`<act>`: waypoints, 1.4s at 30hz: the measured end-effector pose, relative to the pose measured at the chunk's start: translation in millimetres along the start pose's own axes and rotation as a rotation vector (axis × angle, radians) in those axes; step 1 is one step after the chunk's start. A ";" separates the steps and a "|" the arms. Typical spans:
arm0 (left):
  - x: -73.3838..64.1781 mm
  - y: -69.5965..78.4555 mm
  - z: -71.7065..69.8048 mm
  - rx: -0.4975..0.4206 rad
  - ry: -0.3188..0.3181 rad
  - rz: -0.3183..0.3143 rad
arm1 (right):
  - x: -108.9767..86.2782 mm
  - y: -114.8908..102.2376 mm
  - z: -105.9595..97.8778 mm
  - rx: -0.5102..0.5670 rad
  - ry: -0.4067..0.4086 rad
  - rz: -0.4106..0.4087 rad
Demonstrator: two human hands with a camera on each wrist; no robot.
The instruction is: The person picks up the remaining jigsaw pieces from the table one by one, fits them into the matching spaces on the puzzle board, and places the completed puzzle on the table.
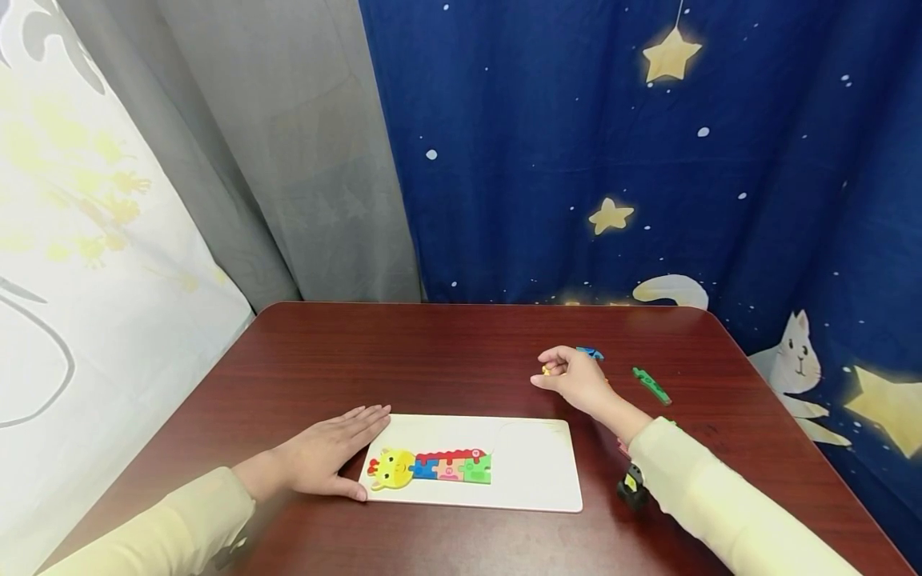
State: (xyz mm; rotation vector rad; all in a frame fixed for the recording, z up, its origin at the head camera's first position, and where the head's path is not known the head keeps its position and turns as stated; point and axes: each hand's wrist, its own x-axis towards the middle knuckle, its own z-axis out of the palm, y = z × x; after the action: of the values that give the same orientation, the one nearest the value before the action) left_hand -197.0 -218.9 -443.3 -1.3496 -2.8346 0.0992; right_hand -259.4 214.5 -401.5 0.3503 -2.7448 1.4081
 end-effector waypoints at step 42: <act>0.2 0.6 1.4 -0.005 -0.020 -0.010 | 21.6 44.8 -7.0 -0.217 -0.009 0.121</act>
State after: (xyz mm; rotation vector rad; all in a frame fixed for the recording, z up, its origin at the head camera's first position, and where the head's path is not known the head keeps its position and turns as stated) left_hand -196.6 -218.4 -444.7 -1.3431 -2.8592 0.1062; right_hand -290.6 241.5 -430.3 0.1845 -2.9331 1.1152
